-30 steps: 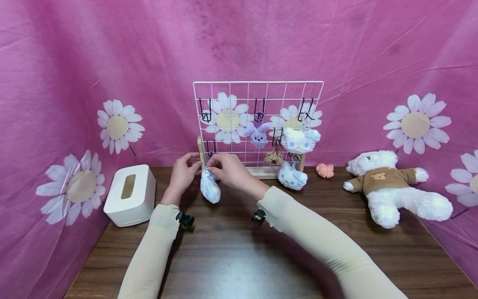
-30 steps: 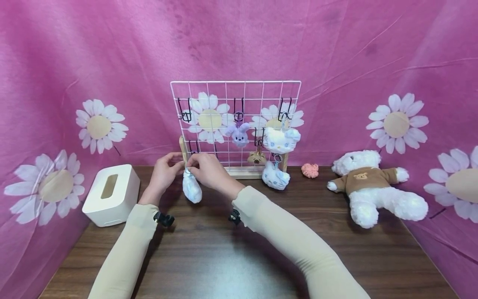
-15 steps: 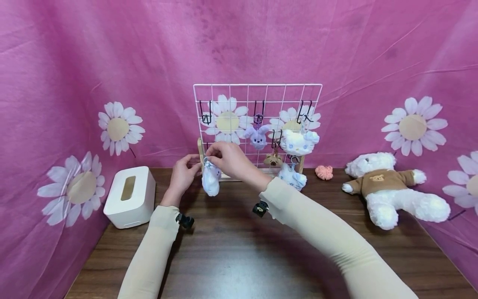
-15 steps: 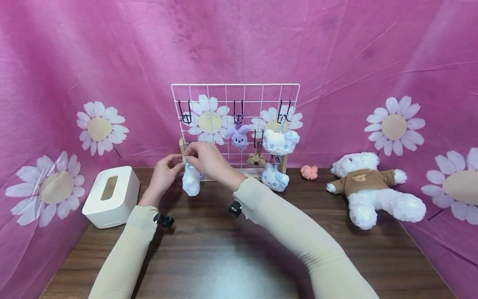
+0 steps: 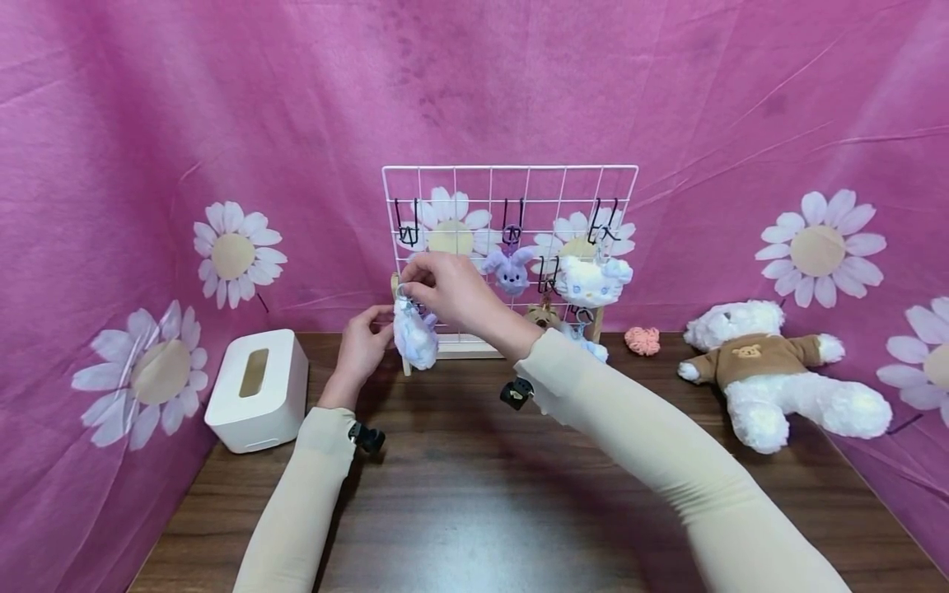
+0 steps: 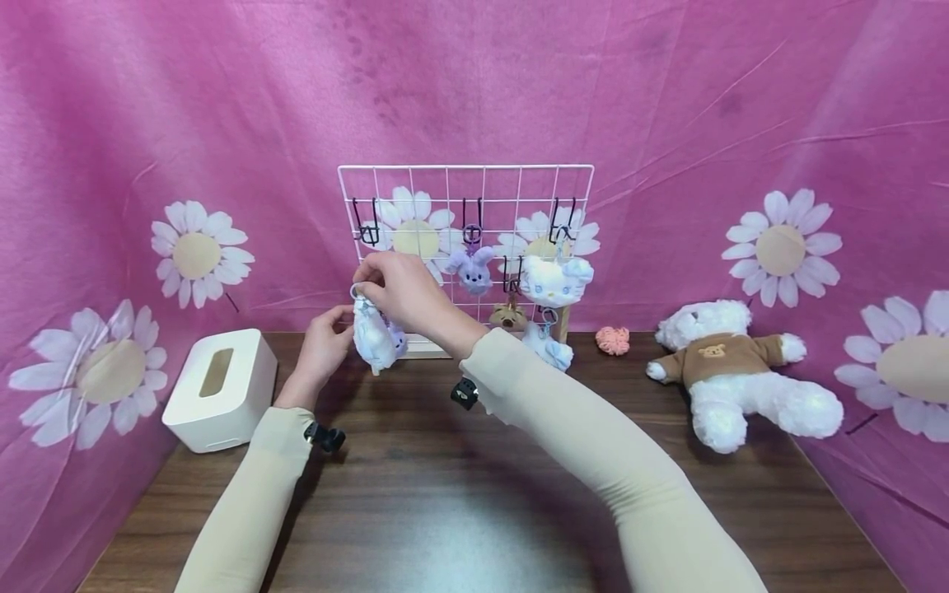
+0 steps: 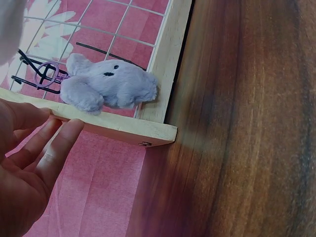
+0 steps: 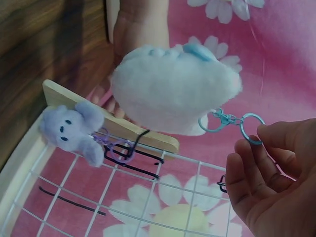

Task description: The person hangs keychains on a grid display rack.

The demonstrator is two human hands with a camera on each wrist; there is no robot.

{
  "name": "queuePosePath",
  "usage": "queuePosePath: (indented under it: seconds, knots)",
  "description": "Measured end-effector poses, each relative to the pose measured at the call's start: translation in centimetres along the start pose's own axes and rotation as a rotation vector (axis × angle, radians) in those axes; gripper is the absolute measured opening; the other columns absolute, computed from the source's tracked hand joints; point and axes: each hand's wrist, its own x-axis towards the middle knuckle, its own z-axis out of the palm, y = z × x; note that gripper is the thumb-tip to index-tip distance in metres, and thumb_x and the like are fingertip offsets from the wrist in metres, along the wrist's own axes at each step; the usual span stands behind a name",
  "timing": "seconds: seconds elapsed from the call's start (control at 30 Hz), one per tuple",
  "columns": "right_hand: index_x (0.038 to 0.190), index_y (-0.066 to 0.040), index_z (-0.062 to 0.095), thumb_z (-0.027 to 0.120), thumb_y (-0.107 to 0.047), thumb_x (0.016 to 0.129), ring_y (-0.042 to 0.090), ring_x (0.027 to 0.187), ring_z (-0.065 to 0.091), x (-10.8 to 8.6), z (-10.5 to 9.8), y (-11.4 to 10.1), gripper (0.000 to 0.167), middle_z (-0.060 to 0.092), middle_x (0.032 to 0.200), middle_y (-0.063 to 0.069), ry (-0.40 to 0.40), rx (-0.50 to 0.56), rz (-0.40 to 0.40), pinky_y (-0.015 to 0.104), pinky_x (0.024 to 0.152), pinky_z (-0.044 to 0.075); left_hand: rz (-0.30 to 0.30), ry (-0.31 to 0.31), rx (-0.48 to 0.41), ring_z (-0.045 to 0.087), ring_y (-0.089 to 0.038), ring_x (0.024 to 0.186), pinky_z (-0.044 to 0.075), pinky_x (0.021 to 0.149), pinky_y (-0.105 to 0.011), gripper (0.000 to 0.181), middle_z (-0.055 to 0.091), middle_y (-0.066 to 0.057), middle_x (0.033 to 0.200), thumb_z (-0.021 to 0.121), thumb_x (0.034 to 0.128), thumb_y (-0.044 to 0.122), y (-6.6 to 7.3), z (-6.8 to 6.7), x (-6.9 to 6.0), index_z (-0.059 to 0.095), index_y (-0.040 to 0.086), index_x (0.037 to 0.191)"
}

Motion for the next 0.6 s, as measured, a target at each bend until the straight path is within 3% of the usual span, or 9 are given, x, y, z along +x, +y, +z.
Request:
queuePosePath:
  seconds: [0.1,0.33,0.43,0.53,0.6]
  knots:
    - [0.111,-0.010,0.082,0.075,-0.015,0.108,0.016,0.095,0.077,0.2,-0.4,-0.3,0.009,0.085,0.107,0.005,0.009,0.013,0.013,0.030,0.088,0.066,0.006,0.013,0.031,0.074,-0.019,0.097,0.068,0.073,-0.014,0.033,0.079,-0.030,0.122,0.067,0.1065,0.001,-0.1,-0.1,0.0,0.073,-0.004,0.138]
    - [0.110,-0.009,0.081,0.076,-0.015,0.108,0.016,0.094,0.076,0.7,-1.3,-0.9,0.008,0.084,0.106,0.005,0.040,0.048,0.034,0.028,0.085,0.066,-0.005,-0.003,-0.023,0.074,-0.013,0.092,0.075,0.080,-0.026,0.030,0.077,-0.032,0.120,0.066,0.1072,0.000,-0.1,0.0,-0.1,0.072,-0.007,0.136]
    - [0.109,-0.008,0.081,0.077,-0.014,0.107,0.017,0.094,0.076,1.0,-1.6,-1.1,0.008,0.084,0.105,0.006,0.063,0.058,0.028,0.027,0.088,0.065,-0.011,0.000,-0.014,0.073,-0.011,0.088,0.075,0.079,-0.026,0.030,0.076,-0.030,0.115,0.066,0.1064,-0.002,0.0,0.1,-0.1,0.072,-0.007,0.135]
    - [0.109,-0.009,0.082,0.077,-0.015,0.107,0.017,0.094,0.076,1.3,-1.9,-1.3,0.008,0.084,0.105,0.006,0.082,0.068,0.037,0.027,0.089,0.064,-0.026,0.003,-0.011,0.074,-0.014,0.087,0.075,0.079,-0.026,0.033,0.075,-0.028,0.115,0.065,0.1068,-0.003,0.1,0.1,-0.2,0.071,-0.005,0.139]
    - [0.111,-0.010,0.081,0.077,-0.016,0.107,0.017,0.094,0.075,1.6,-2.1,-1.4,0.009,0.084,0.107,0.005,0.095,0.077,0.049,0.026,0.088,0.064,-0.038,-0.002,-0.020,0.078,-0.023,0.092,0.075,0.081,-0.029,0.034,0.074,-0.029,0.116,0.064,0.1081,-0.003,0.2,0.1,-0.3,0.070,-0.005,0.141]
